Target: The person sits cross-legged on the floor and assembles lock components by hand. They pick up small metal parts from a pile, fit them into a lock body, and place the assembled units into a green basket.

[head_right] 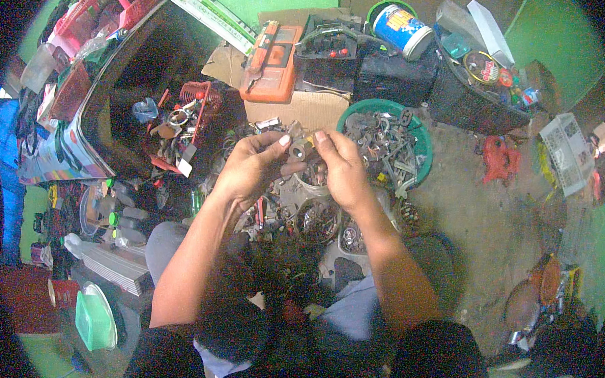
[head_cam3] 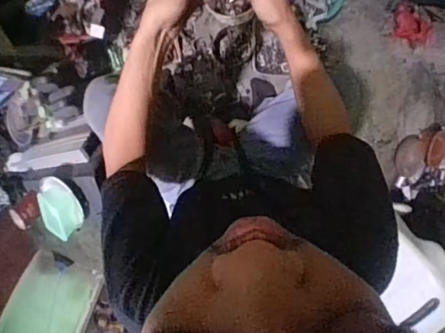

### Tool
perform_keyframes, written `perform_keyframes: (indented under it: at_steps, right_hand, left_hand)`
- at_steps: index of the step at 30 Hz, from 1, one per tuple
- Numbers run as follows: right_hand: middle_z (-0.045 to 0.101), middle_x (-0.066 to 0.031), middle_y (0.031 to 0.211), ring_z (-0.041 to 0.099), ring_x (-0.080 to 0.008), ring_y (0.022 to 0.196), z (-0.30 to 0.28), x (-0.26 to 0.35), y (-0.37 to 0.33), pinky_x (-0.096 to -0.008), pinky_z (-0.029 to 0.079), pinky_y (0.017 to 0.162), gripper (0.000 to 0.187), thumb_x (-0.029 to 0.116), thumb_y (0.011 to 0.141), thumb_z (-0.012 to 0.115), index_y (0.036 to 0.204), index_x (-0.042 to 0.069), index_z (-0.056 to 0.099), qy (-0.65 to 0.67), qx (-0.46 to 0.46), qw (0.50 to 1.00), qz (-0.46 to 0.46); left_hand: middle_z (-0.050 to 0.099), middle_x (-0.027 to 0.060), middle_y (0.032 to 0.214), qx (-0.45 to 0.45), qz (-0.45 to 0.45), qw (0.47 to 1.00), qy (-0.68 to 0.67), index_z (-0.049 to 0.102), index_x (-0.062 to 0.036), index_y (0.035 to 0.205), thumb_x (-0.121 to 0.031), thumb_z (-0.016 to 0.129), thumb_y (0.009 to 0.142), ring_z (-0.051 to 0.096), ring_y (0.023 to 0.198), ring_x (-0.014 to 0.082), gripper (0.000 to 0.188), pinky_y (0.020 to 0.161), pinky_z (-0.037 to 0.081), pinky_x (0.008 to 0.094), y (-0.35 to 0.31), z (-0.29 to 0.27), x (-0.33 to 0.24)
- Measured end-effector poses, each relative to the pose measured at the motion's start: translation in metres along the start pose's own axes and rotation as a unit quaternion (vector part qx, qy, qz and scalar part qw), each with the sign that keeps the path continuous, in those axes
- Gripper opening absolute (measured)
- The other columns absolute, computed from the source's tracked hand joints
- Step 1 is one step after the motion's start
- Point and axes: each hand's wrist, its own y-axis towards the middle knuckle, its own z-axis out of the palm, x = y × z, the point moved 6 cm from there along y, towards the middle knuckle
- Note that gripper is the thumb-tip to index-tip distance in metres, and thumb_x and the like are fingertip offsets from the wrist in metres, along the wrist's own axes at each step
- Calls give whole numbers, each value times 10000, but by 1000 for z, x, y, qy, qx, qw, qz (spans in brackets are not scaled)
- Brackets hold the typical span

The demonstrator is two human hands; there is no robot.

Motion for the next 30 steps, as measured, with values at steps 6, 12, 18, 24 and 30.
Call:
perform_keyframes:
  at_steps: [6,12,18,24,30]
  right_hand:
    - [603,10,799,500,-55,628,0,-2,-3,-210,387,500,318,314,1004,429,979,68,629,53,-26,997,49]
    - [660,-41,795,574,-80,678,3,-2,-6,-221,395,508,350,317,1011,401,943,68,637,27,-17,996,80]
    - [541,8,676,455,-80,478,-84,-8,2,-229,376,410,423,454,993,411,922,92,618,-83,-240,966,57]
    - [581,11,816,484,-110,637,-163,16,-17,-276,408,560,300,399,997,417,1026,138,563,151,-309,939,30]
    - [607,5,861,500,-115,667,-127,4,-4,-282,426,614,272,374,980,477,1063,138,584,93,-202,970,96]
  left_hand:
    - [622,149,1004,-22,-1,999,36,540,104,1115,-121,552,947,654,878,225,281,831,576,337,5,3,4]
    - [667,97,831,-85,69,951,289,599,40,1031,-142,598,923,651,792,159,211,697,526,329,5,1,-1]
    - [645,239,797,-291,311,761,489,576,36,873,-97,603,869,653,755,391,135,664,501,446,-3,-44,-34]
    - [655,228,815,-105,167,829,523,652,-3,888,-151,682,819,660,790,377,165,707,501,423,2,-61,29]
    - [682,194,938,-30,37,844,534,669,-24,948,-179,723,777,655,910,362,238,817,497,420,2,-59,137]
